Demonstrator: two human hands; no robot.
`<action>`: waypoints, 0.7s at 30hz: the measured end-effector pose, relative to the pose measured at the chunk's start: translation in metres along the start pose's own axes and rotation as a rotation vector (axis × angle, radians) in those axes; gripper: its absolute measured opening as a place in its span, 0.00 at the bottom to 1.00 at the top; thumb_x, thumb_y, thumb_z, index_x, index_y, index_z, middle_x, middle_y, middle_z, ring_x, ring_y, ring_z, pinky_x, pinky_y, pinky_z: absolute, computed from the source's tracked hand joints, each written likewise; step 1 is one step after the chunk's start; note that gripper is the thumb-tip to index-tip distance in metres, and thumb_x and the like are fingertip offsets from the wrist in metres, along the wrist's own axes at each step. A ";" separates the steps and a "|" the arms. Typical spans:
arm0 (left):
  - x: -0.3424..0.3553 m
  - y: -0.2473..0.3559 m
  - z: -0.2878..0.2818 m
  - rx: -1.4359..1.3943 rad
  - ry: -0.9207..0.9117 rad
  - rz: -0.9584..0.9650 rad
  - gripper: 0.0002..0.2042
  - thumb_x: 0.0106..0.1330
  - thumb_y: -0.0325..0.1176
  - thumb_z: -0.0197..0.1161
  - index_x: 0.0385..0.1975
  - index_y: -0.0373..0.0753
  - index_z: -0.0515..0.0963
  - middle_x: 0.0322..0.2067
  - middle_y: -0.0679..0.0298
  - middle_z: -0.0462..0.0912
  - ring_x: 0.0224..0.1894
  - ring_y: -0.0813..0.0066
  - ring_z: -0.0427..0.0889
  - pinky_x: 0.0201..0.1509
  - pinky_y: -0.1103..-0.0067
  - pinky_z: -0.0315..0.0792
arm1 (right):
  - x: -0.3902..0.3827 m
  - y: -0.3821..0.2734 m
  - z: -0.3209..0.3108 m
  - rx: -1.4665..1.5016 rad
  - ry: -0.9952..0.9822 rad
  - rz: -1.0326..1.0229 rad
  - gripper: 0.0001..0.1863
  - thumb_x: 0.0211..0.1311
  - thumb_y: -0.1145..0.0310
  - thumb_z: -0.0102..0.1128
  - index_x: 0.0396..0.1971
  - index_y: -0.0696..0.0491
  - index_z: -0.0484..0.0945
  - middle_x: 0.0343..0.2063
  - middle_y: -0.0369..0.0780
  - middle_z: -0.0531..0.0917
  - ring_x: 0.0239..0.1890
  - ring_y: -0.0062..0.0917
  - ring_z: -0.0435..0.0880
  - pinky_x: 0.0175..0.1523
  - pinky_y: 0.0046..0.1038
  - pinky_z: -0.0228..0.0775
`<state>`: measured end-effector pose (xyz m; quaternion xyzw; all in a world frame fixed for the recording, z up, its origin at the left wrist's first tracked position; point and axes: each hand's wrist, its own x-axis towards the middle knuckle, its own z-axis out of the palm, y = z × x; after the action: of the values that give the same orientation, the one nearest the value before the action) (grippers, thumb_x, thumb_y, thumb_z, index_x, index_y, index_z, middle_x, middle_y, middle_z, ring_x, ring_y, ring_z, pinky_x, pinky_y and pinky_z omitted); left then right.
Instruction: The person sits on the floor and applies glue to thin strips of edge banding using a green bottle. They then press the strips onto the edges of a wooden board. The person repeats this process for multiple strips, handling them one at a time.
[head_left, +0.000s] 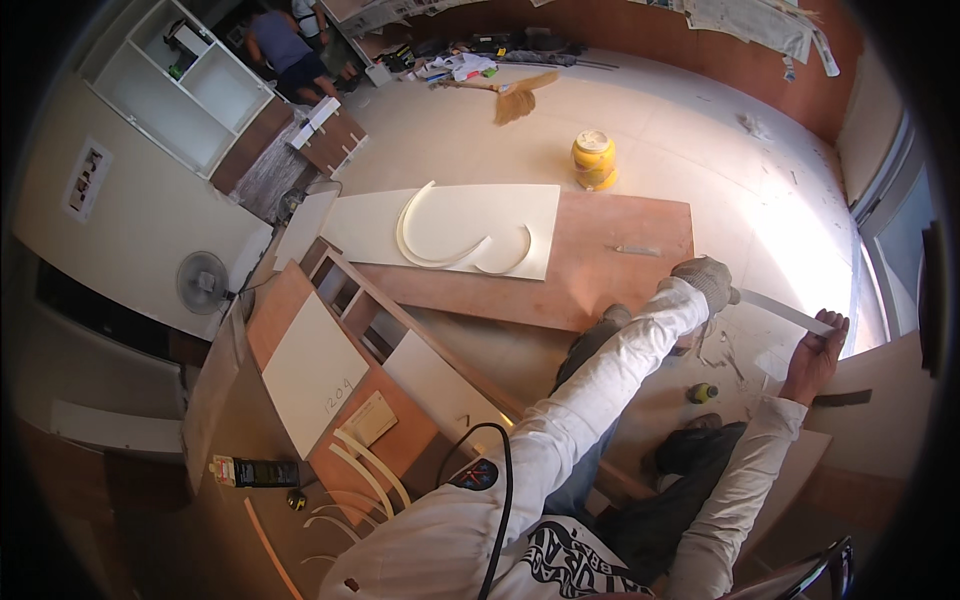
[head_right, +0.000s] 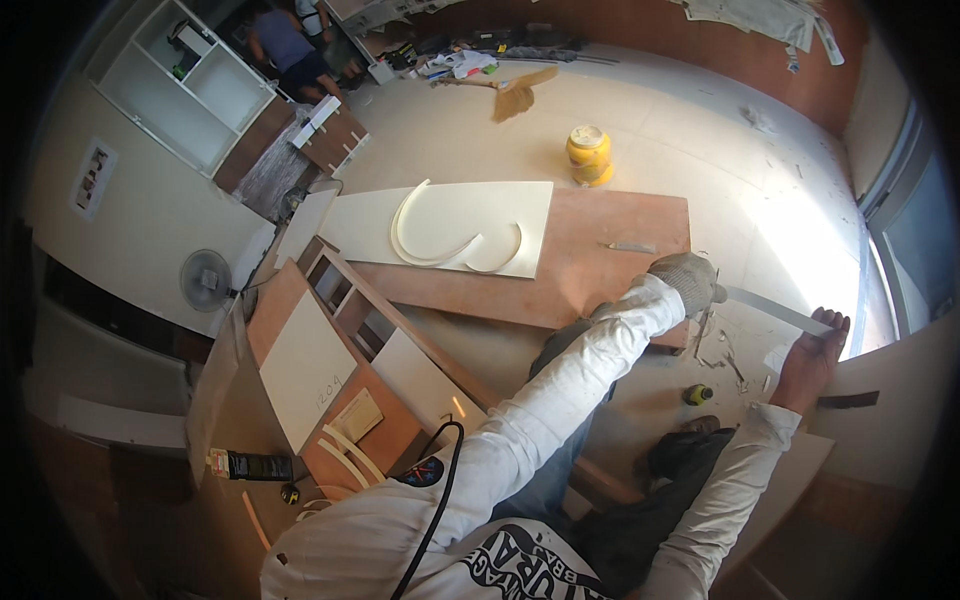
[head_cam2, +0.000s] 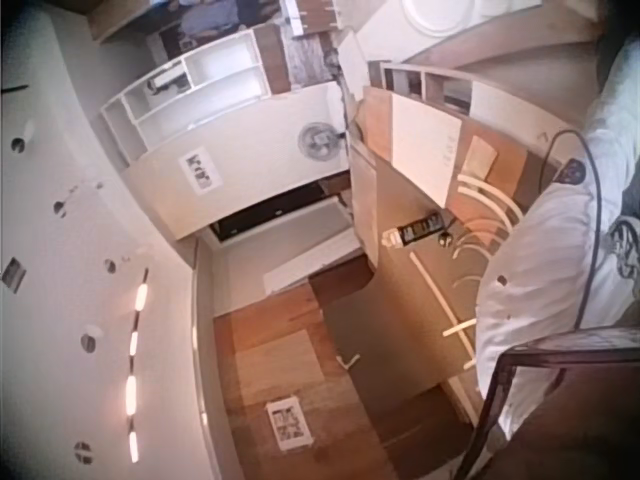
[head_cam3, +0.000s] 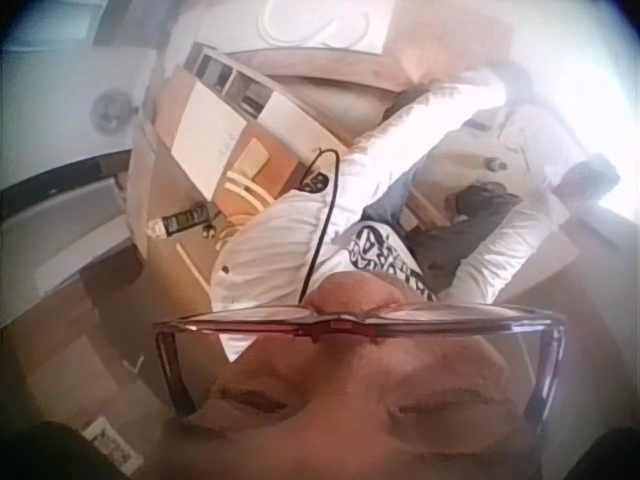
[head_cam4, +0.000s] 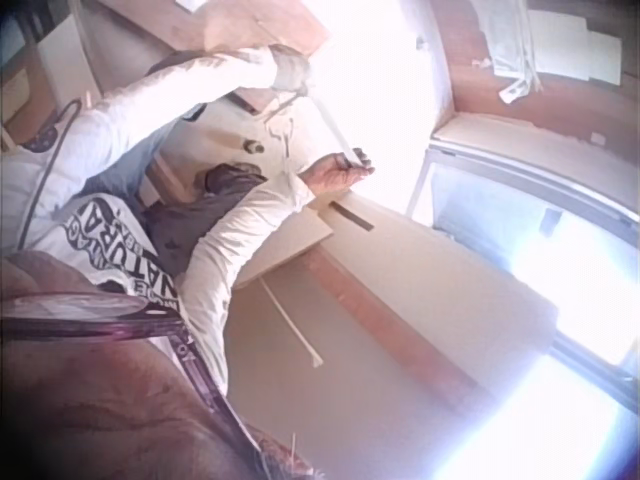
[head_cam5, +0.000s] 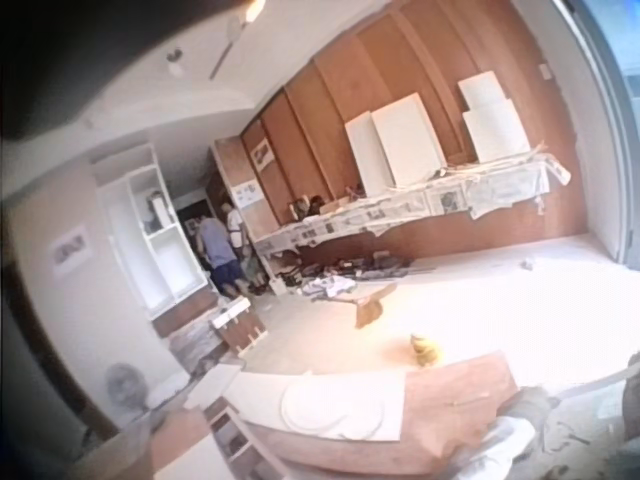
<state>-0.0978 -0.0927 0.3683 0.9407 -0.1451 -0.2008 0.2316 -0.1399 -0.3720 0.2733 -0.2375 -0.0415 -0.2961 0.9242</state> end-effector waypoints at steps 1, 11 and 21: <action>-0.002 0.000 -0.002 0.014 -0.009 -0.007 0.22 0.63 0.51 0.55 0.42 0.37 0.81 0.43 0.50 0.82 0.48 0.56 0.81 0.52 0.65 0.73 | 0.012 -0.013 -0.021 0.131 -0.034 0.005 0.13 0.68 0.72 0.50 0.48 0.62 0.69 0.43 0.43 0.77 0.50 0.30 0.75 0.66 0.35 0.64; -0.015 -0.011 -0.008 -0.061 0.022 -0.118 0.18 0.60 0.47 0.58 0.36 0.38 0.83 0.40 0.50 0.83 0.45 0.56 0.82 0.49 0.66 0.74 | 0.017 -0.028 -0.028 0.422 -0.102 0.131 0.15 0.66 0.80 0.48 0.50 0.70 0.68 0.53 0.50 0.72 0.60 0.38 0.67 0.72 0.41 0.53; -0.018 0.005 0.002 -0.627 -0.106 0.196 0.09 0.59 0.33 0.64 0.28 0.32 0.81 0.14 0.60 0.79 0.17 0.73 0.79 0.27 0.76 0.74 | -0.023 0.018 0.049 -0.237 -0.066 0.218 0.30 0.64 0.78 0.48 0.64 0.65 0.51 0.61 0.51 0.64 0.65 0.40 0.63 0.73 0.41 0.49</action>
<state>-0.1156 -0.0911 0.3744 0.7936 -0.1776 -0.2610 0.5202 -0.1456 -0.3242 0.3039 -0.3576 -0.0104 -0.1889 0.9145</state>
